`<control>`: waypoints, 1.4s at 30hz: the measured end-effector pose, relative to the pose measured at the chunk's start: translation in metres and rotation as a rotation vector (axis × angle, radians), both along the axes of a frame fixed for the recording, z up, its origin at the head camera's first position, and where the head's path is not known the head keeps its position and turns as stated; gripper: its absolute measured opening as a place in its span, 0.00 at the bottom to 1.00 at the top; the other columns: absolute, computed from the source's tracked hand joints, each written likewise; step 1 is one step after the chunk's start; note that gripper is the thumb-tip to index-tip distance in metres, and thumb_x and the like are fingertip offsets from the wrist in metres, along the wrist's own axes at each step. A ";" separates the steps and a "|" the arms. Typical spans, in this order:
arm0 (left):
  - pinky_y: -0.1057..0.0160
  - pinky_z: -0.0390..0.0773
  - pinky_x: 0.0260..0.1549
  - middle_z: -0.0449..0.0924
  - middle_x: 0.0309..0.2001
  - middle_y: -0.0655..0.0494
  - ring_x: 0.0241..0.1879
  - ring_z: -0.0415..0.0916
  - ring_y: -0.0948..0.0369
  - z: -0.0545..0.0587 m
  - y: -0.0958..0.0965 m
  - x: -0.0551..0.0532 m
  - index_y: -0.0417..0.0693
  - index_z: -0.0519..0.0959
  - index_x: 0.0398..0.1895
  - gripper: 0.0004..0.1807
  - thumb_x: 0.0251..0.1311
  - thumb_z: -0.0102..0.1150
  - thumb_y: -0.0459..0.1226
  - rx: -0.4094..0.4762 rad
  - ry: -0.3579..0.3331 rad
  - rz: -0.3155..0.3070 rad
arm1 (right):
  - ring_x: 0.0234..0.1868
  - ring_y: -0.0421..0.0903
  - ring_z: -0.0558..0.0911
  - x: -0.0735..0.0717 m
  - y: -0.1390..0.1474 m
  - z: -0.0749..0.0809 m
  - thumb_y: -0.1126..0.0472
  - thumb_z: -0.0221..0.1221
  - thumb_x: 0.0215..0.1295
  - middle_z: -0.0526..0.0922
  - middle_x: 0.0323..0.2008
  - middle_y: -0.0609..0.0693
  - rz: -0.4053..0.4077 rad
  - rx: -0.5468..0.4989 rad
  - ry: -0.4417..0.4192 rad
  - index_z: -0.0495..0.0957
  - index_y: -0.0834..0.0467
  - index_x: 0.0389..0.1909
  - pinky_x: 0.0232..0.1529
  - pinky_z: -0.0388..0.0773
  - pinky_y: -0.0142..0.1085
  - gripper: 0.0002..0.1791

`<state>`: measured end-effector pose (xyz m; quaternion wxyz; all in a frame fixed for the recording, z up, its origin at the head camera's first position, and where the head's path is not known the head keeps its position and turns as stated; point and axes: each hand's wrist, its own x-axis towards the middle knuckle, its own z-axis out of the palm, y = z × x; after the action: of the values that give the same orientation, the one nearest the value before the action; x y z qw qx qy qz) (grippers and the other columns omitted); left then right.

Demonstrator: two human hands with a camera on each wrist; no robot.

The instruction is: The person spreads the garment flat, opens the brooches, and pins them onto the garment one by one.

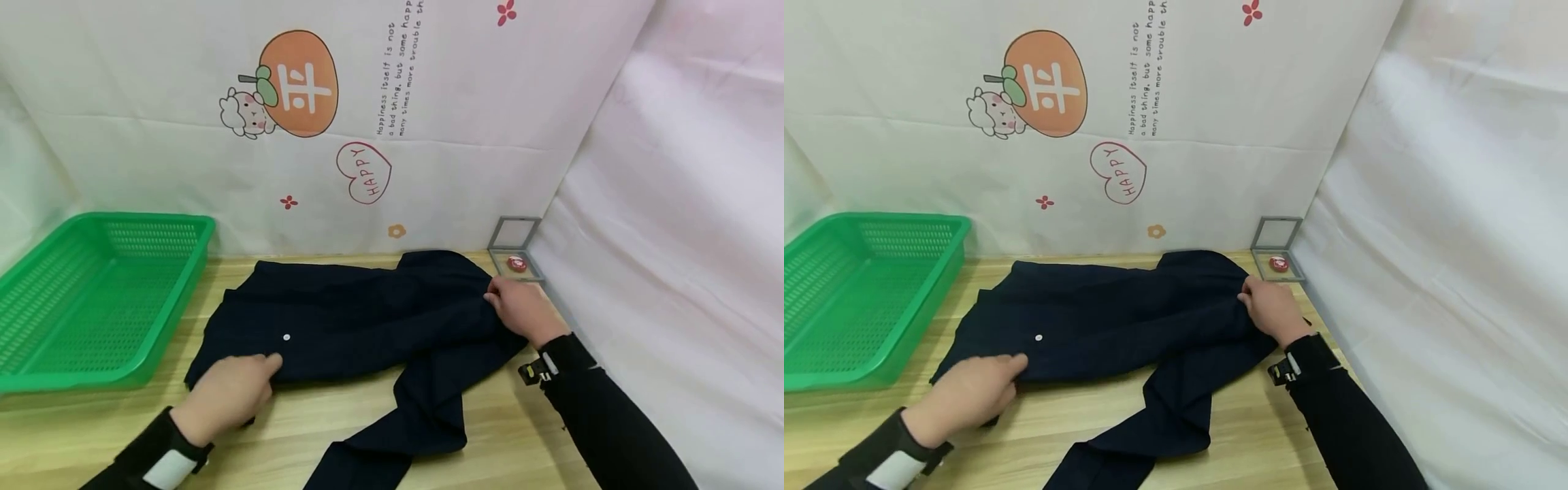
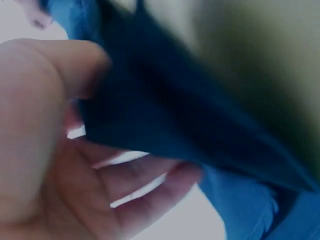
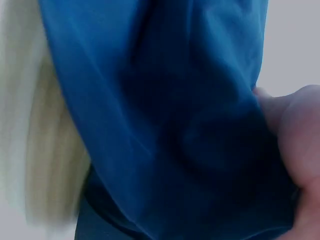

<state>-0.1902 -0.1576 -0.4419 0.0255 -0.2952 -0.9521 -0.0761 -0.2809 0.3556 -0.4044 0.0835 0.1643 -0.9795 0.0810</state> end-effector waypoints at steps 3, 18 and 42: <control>0.62 0.57 0.11 0.58 0.16 0.63 0.13 0.55 0.64 0.020 -0.013 -0.006 0.51 0.66 0.27 0.10 0.55 0.58 0.32 0.142 0.115 0.060 | 0.26 0.47 0.77 -0.002 0.000 0.000 0.57 0.56 0.75 0.79 0.27 0.50 -0.041 -0.056 -0.005 0.77 0.59 0.41 0.31 0.73 0.46 0.08; 0.57 0.71 0.13 0.75 0.23 0.50 0.18 0.73 0.54 0.005 -0.010 -0.021 0.40 0.83 0.40 0.07 0.58 0.67 0.31 -0.047 0.238 0.137 | 0.12 0.38 0.66 0.038 -0.075 -0.024 0.60 0.62 0.68 0.66 0.14 0.40 0.083 -0.042 0.173 0.73 0.53 0.31 0.13 0.66 0.37 0.07; 0.52 0.76 0.23 0.78 0.30 0.46 0.26 0.77 0.51 -0.001 0.014 -0.044 0.37 0.80 0.46 0.10 0.62 0.62 0.29 -0.007 0.314 0.039 | 0.24 0.42 0.75 0.013 -0.050 -0.008 0.62 0.57 0.74 0.80 0.30 0.47 0.165 -0.024 0.094 0.77 0.57 0.41 0.30 0.72 0.42 0.03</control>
<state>-0.2346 -0.1432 -0.4430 0.1744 -0.2849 -0.9422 -0.0253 -0.2678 0.3059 -0.4124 0.1245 0.2472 -0.9566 0.0916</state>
